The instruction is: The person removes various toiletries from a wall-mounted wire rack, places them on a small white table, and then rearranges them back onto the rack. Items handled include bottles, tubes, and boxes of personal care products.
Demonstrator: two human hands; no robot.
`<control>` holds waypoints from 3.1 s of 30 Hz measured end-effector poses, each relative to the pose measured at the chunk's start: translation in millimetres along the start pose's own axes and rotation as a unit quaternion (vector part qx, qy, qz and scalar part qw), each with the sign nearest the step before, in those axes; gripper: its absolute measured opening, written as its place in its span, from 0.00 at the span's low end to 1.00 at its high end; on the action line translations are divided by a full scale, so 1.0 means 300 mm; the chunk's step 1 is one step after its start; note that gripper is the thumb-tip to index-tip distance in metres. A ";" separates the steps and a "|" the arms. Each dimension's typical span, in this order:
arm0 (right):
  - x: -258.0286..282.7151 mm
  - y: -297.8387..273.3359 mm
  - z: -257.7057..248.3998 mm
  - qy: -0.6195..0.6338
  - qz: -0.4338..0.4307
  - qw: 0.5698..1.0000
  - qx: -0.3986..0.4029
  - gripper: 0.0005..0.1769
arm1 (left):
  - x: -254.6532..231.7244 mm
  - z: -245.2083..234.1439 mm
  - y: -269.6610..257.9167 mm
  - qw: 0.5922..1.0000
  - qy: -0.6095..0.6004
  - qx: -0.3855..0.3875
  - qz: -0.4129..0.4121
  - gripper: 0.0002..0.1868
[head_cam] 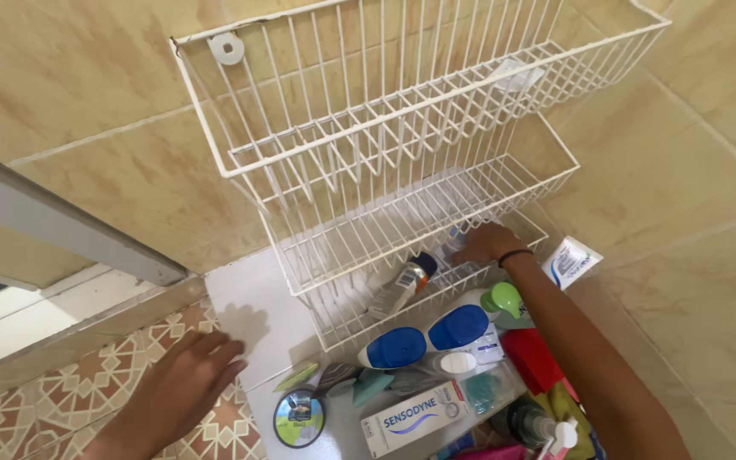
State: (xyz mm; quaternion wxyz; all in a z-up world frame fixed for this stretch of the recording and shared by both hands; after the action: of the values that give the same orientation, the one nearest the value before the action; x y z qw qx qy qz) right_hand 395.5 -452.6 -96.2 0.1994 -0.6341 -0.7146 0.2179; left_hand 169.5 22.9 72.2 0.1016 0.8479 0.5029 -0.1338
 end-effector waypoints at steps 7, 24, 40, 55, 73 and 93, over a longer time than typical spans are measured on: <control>-0.069 -0.113 -0.116 0.052 0.042 0.997 -0.027 0.48 | 0.137 0.078 -0.143 0.994 -0.013 0.075 -0.078 0.18; 0.025 -0.907 -0.443 0.049 -0.028 0.970 -0.235 0.52 | -0.251 -0.160 0.017 0.993 -0.003 -0.061 0.096 0.07; 0.890 -1.445 -0.306 0.152 -0.430 0.849 -0.266 0.52 | -0.524 -0.153 -0.032 0.906 -0.401 0.084 0.107 0.25; 0.804 -1.366 -0.349 0.207 -0.369 0.853 -0.307 0.31 | -0.135 0.185 -0.207 0.883 -0.315 0.343 -0.065 0.17; 0.770 -1.277 -0.348 0.226 -0.348 0.860 -0.296 0.15 | 0.061 0.470 -0.158 0.901 -0.281 0.301 -0.137 0.14; 0.471 -1.274 -0.368 0.303 -0.206 0.806 -0.465 0.05 | 0.057 0.527 -0.091 0.880 -0.296 0.332 -0.169 0.13</control>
State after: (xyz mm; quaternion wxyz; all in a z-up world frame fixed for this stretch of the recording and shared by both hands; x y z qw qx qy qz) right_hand 127.9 -344.4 211.7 0.1273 -0.5223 -0.7473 -0.3906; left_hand 133.7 1.4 -83.5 -0.0656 0.6550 0.5111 -0.5526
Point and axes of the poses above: each hand's wrist, its own y-axis towards the middle knuckle, its own z-axis out of the palm, x = y × z, the point moved 8 cm from there along y, towards the middle knuckle, and after that the axes turned 1 degree about z, right-handed, at the moved point
